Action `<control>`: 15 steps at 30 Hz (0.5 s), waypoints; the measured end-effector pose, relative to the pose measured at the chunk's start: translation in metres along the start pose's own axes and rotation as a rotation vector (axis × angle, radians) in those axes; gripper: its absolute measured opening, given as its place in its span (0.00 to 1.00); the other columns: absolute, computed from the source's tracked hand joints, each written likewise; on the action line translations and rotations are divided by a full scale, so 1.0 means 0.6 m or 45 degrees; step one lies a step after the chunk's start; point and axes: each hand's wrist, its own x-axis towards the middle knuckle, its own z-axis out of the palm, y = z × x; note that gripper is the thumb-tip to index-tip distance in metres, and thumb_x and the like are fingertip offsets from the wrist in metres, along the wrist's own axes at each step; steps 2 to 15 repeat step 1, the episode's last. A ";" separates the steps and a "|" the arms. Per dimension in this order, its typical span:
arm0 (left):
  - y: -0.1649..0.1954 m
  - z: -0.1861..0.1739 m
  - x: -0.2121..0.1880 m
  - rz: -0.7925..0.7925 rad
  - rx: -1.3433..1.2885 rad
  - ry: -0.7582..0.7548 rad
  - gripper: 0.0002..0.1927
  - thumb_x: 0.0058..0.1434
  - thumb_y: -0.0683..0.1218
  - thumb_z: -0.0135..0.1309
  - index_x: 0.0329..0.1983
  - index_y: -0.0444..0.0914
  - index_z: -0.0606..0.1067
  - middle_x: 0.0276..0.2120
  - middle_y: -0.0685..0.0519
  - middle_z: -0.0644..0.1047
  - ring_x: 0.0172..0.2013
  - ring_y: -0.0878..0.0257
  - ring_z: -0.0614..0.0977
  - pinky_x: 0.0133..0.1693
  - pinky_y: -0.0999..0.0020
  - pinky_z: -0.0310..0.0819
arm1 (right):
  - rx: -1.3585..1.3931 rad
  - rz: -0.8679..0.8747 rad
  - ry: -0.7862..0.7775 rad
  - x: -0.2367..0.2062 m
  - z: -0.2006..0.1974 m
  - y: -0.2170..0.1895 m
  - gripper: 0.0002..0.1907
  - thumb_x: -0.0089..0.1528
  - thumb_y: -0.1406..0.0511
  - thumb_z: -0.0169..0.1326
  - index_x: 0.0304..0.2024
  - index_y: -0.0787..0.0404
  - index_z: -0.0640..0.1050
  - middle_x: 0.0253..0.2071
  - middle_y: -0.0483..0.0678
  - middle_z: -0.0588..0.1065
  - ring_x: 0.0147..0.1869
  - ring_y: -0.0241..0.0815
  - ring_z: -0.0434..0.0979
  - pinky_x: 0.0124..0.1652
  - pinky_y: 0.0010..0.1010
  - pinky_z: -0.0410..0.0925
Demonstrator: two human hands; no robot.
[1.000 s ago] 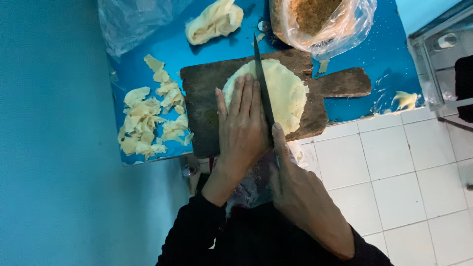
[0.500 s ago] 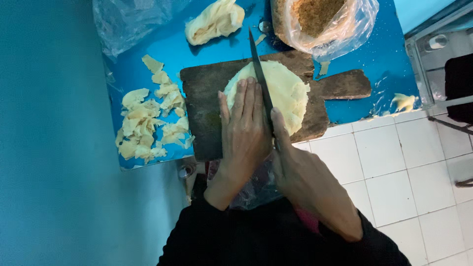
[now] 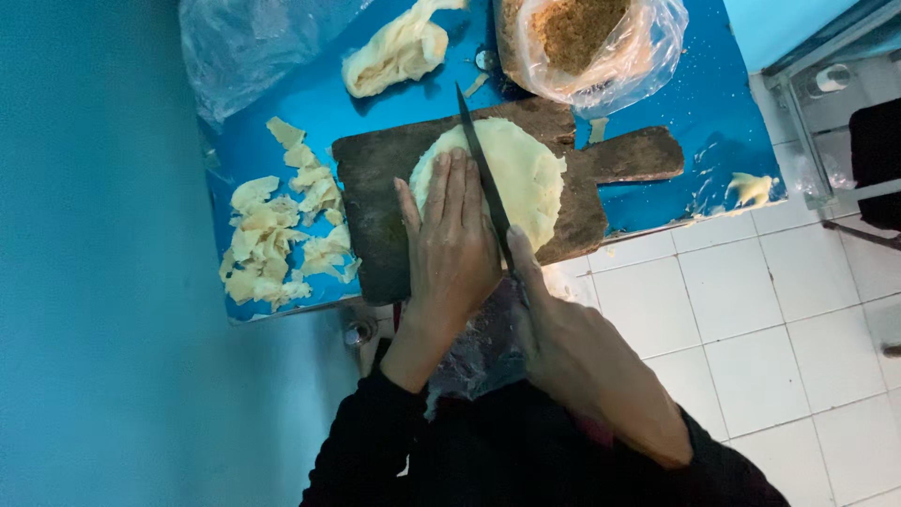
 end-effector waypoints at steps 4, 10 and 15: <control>-0.001 0.001 0.001 -0.002 0.005 0.003 0.29 0.68 0.45 0.47 0.70 0.26 0.66 0.73 0.38 0.62 0.76 0.48 0.56 0.70 0.26 0.35 | 0.000 -0.009 -0.005 0.010 -0.003 0.002 0.47 0.65 0.62 0.48 0.80 0.54 0.40 0.25 0.67 0.77 0.30 0.68 0.79 0.33 0.57 0.69; -0.001 0.001 0.001 -0.002 0.005 0.003 0.29 0.68 0.45 0.47 0.70 0.26 0.66 0.73 0.38 0.62 0.76 0.48 0.56 0.70 0.26 0.35 | 0.000 -0.009 -0.005 0.010 -0.003 0.002 0.47 0.65 0.62 0.48 0.80 0.54 0.40 0.25 0.67 0.77 0.30 0.68 0.79 0.33 0.57 0.69; -0.001 0.001 0.001 -0.002 0.005 0.003 0.29 0.68 0.45 0.47 0.70 0.26 0.66 0.73 0.38 0.62 0.76 0.48 0.56 0.70 0.26 0.35 | 0.000 -0.009 -0.005 0.010 -0.003 0.002 0.47 0.65 0.62 0.48 0.80 0.54 0.40 0.25 0.67 0.77 0.30 0.68 0.79 0.33 0.57 0.69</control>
